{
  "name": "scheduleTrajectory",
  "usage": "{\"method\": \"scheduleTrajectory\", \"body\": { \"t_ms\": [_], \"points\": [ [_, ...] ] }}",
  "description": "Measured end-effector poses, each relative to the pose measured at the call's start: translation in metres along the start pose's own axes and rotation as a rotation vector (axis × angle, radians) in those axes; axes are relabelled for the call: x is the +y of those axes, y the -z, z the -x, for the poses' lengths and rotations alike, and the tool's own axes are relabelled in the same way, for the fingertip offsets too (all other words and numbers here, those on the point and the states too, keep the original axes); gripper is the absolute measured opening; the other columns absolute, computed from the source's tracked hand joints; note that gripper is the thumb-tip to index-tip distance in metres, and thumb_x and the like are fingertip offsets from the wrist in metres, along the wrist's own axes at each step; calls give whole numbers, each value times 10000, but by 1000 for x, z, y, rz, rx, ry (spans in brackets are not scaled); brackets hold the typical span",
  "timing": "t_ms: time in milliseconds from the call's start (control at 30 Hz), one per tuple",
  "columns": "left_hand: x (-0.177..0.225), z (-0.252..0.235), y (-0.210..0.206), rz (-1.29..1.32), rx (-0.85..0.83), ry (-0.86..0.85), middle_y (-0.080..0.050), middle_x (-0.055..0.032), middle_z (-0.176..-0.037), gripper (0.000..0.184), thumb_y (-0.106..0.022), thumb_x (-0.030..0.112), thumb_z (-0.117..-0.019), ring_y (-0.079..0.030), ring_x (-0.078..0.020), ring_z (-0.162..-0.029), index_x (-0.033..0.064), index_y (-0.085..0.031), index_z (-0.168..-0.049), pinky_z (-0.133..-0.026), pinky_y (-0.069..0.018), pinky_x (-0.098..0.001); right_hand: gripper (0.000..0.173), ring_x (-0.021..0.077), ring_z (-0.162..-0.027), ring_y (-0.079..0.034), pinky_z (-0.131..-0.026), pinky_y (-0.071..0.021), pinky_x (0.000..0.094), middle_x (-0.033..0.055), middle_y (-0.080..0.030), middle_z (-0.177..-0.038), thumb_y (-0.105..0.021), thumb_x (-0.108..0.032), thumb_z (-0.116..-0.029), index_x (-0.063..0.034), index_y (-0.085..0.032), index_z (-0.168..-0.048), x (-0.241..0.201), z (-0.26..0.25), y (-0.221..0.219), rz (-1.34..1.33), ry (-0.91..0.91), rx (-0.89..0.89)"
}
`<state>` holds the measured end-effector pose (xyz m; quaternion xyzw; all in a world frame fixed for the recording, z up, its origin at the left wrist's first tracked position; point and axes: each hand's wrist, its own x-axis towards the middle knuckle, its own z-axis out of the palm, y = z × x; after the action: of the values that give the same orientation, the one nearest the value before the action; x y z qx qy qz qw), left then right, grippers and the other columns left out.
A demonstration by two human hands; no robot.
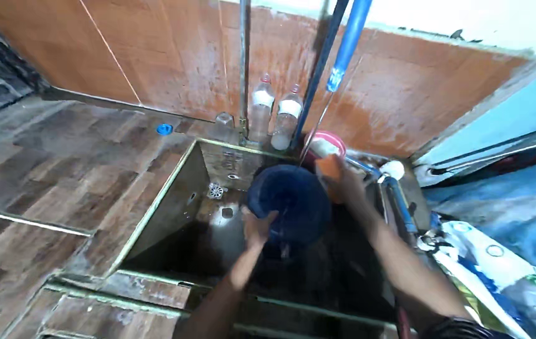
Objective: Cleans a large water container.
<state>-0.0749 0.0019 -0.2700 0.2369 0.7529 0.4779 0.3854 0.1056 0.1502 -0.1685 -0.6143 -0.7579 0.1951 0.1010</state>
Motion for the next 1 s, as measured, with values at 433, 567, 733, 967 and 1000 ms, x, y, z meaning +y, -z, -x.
{"method": "scheduleTrajectory", "body": {
  "t_ms": [433, 567, 733, 967, 1000],
  "points": [
    [11, 12, -17, -115, -354, -60, -317, -321, -1573, 1075, -847, 366, -831, -469, -445, -1371, 36, -187, -1613, -1086, -453, -542, 610, 460, -1181, -644, -1021, -485, 609, 280, -637, -1324, -539, -295, -1062, -152, -333, -1618, -19, 53, -57, 105, 40, 1],
    [2, -3, -9, -180, -438, -136, -327, -298, -1578, 1035, -828, 389, -825, -477, -421, -1370, 50, -235, -1603, -1089, -451, -551, 572, 457, -1147, -662, -1010, -486, 638, 262, -678, -1268, -565, -295, -1055, -189, -400, -1592, 9, 51, -52, 10, 43, 51],
    [22, 0, -20, -234, -456, -141, -249, -284, -1624, 1013, -807, 403, -858, -477, -445, -1365, 71, -220, -1614, -1066, -458, -577, 595, 437, -1139, -670, -1012, -502, 589, 265, -668, -1282, -577, -266, -1035, -120, -403, -1585, -4, 65, -58, 1, 82, 79],
    [32, -26, -13, -294, -601, -221, -305, -284, -1597, 950, -813, 341, -869, -463, -410, -1387, 62, -267, -1595, -1109, -432, -543, 615, 423, -1136, -676, -1006, -508, 592, 253, -676, -1274, -586, -276, -1029, -132, -387, -1593, 1, 61, -55, -18, 63, 72],
    [38, -34, -9, -312, -630, -257, -316, -291, -1586, 908, -810, 318, -880, -457, -418, -1387, 61, -298, -1585, -1114, -423, -547, 608, 417, -1130, -682, -1006, -510, 590, 251, -682, -1271, -612, -262, -1016, -122, -420, -1576, -2, 64, -60, -76, 155, 73]
  ]
}}
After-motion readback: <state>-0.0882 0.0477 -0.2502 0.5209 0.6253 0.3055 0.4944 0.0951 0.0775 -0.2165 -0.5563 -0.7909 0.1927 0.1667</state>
